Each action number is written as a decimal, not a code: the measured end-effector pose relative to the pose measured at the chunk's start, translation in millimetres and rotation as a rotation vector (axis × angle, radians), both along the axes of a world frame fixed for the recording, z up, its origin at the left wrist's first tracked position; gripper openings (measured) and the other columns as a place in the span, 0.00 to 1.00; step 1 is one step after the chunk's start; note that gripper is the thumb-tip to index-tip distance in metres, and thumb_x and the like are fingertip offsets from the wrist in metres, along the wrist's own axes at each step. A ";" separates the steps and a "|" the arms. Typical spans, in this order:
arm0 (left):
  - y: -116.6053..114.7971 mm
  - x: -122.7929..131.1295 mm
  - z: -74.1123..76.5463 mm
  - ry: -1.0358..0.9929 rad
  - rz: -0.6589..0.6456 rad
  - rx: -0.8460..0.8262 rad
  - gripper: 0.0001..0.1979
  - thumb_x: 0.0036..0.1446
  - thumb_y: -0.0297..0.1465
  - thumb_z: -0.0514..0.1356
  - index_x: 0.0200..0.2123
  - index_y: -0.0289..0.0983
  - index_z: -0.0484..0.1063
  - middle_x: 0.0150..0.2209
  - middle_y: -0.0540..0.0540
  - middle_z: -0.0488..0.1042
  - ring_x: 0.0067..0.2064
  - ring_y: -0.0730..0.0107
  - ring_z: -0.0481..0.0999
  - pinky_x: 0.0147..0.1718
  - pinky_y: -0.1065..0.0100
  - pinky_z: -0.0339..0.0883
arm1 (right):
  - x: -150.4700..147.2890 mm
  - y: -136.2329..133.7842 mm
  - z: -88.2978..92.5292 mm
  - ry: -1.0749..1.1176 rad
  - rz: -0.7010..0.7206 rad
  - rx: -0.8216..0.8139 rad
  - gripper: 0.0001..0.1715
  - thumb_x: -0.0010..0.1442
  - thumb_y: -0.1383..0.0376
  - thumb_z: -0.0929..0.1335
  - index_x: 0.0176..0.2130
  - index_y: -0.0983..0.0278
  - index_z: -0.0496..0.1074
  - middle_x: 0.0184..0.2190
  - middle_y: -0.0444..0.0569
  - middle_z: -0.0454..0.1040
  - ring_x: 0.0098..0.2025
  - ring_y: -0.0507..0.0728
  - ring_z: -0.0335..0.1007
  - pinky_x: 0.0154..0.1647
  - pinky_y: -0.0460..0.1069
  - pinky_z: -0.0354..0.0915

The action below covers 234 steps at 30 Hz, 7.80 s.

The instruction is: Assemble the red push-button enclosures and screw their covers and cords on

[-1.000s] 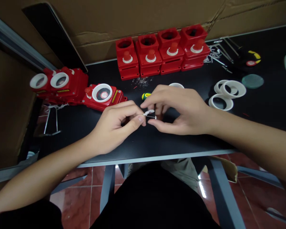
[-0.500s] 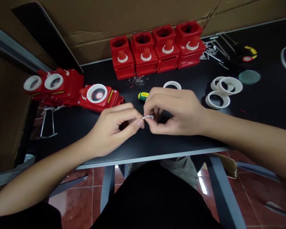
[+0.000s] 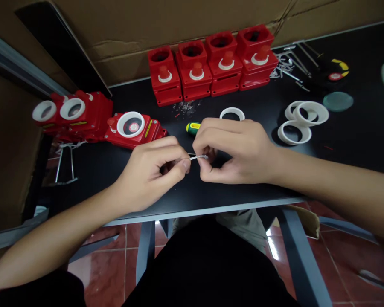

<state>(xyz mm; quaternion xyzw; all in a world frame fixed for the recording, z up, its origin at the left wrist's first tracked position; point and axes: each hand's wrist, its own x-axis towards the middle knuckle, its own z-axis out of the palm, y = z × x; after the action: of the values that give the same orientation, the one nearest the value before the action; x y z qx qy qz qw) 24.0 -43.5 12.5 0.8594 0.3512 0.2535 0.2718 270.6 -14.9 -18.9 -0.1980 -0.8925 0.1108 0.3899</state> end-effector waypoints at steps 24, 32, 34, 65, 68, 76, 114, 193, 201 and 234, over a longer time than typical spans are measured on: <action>3.8 -1.5 -7.3 -0.019 0.008 0.058 0.12 0.76 0.25 0.61 0.34 0.37 0.74 0.32 0.52 0.70 0.32 0.72 0.71 0.32 0.69 0.63 | 13.4 11.2 2.2 -0.141 0.099 -0.206 0.15 0.69 0.65 0.73 0.53 0.64 0.71 0.45 0.45 0.75 0.32 0.44 0.72 0.32 0.43 0.66; 2.3 -12.3 12.8 -0.195 0.089 0.231 0.11 0.81 0.27 0.59 0.43 0.39 0.80 0.39 0.46 0.82 0.40 0.65 0.80 0.42 0.62 0.73 | 10.6 12.4 3.1 -0.203 0.052 -0.251 0.18 0.72 0.64 0.71 0.59 0.66 0.73 0.46 0.46 0.78 0.29 0.44 0.71 0.28 0.43 0.63; 3.4 -14.8 13.7 -0.233 0.092 0.268 0.10 0.82 0.29 0.60 0.45 0.40 0.81 0.41 0.45 0.84 0.41 0.64 0.81 0.42 0.60 0.74 | 7.8 11.5 0.9 -0.306 0.009 -0.245 0.20 0.75 0.58 0.71 0.60 0.65 0.75 0.49 0.50 0.79 0.31 0.47 0.72 0.29 0.45 0.61; 44.8 -41.0 6.5 0.350 0.110 0.408 0.13 0.70 0.24 0.55 0.45 0.38 0.79 0.46 0.40 0.83 0.53 0.48 0.78 0.56 0.46 0.73 | 10.8 19.8 9.8 0.031 -0.060 -0.108 0.05 0.64 0.72 0.70 0.39 0.63 0.70 0.31 0.39 0.72 0.24 0.44 0.60 0.28 0.44 0.58; 40.0 -41.4 10.2 0.390 0.062 0.499 0.13 0.68 0.26 0.60 0.52 0.39 0.80 0.57 0.34 0.79 0.62 0.41 0.75 0.60 0.41 0.73 | 11.8 20.8 8.9 0.053 -0.061 -0.094 0.05 0.64 0.72 0.70 0.39 0.64 0.70 0.30 0.38 0.71 0.24 0.43 0.60 0.29 0.43 0.58; 32.9 -51.4 21.5 0.719 0.167 0.576 0.18 0.68 0.28 0.62 0.58 0.38 0.85 0.54 0.29 0.71 0.53 0.34 0.72 0.50 0.36 0.73 | 13.0 24.2 6.0 -0.123 -0.015 -0.179 0.02 0.67 0.70 0.69 0.41 0.64 0.72 0.34 0.41 0.74 0.26 0.45 0.61 0.32 0.44 0.59; 58.8 -86.3 9.2 0.763 0.415 0.528 0.15 0.76 0.29 0.54 0.49 0.34 0.82 0.52 0.32 0.75 0.52 0.44 0.74 0.52 0.48 0.76 | 5.9 26.9 -16.5 -0.382 0.182 0.112 0.16 0.78 0.70 0.64 0.53 0.63 0.81 0.54 0.53 0.83 0.54 0.57 0.78 0.56 0.54 0.75; 43.7 -31.5 -22.3 0.285 -0.234 0.393 0.15 0.79 0.29 0.54 0.46 0.39 0.82 0.43 0.44 0.86 0.45 0.57 0.84 0.48 0.57 0.79 | 100.5 132.4 -32.7 -0.231 -0.795 -0.234 0.36 0.70 0.54 0.72 0.70 0.59 0.61 0.68 0.64 0.70 0.67 0.72 0.73 0.75 0.74 0.69; 42.8 -31.7 -20.4 0.299 -0.250 0.435 0.15 0.80 0.28 0.54 0.47 0.38 0.82 0.43 0.43 0.85 0.44 0.58 0.84 0.47 0.58 0.79 | 99.4 131.1 -36.5 -0.220 -0.888 -0.250 0.31 0.67 0.57 0.71 0.65 0.61 0.66 0.61 0.65 0.73 0.63 0.72 0.73 0.71 0.71 0.71; 47.4 -54.4 -1.7 0.254 -0.246 0.005 0.64 0.49 0.62 0.81 0.78 0.41 0.56 0.65 0.31 0.78 0.61 0.36 0.84 0.60 0.43 0.82 | 13.2 -6.9 1.4 -0.295 0.029 -0.041 0.20 0.71 0.60 0.71 0.59 0.62 0.72 0.62 0.65 0.77 0.59 0.67 0.79 0.57 0.60 0.82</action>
<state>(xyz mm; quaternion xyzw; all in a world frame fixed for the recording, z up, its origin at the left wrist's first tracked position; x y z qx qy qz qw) -30.4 3.9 10.8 0.9216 0.2742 0.1084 0.2523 283.8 -21.8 -17.5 -0.2071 -0.9403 0.1041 0.2490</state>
